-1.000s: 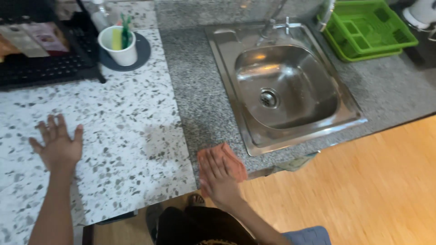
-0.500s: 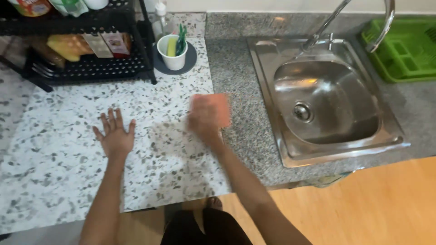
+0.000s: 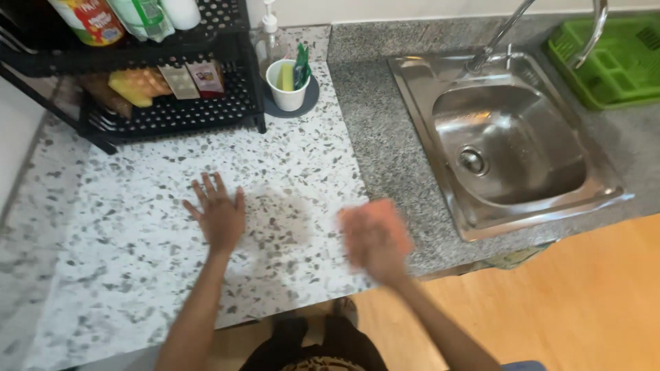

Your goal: The person washes their hands in the sink, then uses an orange cloth to wipe the speckled countertop and the area around the sink. They repeatedly wipe the surface, moving the cloth back and forth to clean the area.

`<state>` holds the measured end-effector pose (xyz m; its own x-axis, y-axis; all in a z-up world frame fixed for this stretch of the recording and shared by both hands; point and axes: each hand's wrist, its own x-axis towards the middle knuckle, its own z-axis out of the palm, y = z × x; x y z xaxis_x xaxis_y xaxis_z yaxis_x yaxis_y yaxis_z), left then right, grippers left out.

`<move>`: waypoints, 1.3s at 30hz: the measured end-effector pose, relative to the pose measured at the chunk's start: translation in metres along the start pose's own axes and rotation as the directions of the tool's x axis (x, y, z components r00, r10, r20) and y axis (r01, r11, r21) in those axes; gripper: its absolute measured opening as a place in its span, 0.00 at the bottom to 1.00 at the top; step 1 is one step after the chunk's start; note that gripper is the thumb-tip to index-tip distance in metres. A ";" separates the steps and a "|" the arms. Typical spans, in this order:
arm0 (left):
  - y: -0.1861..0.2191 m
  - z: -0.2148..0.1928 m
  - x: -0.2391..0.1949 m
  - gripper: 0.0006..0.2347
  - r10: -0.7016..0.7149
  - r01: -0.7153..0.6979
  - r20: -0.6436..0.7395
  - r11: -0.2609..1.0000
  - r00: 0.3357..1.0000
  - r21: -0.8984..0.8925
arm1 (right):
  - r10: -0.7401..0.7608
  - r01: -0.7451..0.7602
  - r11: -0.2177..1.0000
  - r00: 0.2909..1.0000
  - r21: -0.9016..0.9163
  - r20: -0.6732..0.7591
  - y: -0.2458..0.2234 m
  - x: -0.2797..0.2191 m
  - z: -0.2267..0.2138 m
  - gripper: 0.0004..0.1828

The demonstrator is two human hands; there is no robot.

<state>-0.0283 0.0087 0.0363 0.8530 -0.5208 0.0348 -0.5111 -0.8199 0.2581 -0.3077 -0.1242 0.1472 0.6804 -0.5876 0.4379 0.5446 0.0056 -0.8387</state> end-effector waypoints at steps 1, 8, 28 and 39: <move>0.000 -0.002 0.001 0.31 0.001 -0.001 -0.010 1.000 1.000 0.012 | 0.199 -0.108 0.656 0.979 -0.747 0.033 0.024 -0.011 -0.036 0.19; -0.007 0.004 0.005 0.31 0.036 -0.036 -0.023 0.999 0.999 0.001 | -0.024 0.087 0.694 0.995 -0.714 0.098 0.030 -0.023 0.054 0.20; -0.018 0.021 0.010 0.30 0.107 -0.114 -0.100 0.991 0.989 -0.065 | 0.198 -0.292 0.660 0.956 -0.692 -0.215 -0.092 -0.003 0.035 0.04; -0.011 0.011 0.004 0.28 0.107 -0.117 -0.154 0.992 0.982 -0.054 | 0.045 -0.315 0.150 0.949 -0.937 -0.312 0.075 -0.044 -0.075 0.17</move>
<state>-0.0202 0.0128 0.0227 0.7994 -0.5628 0.2102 -0.6006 -0.7393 0.3045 -0.3331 -0.1588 0.0408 0.5173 -0.8097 0.2772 -0.5923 -0.5725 -0.5669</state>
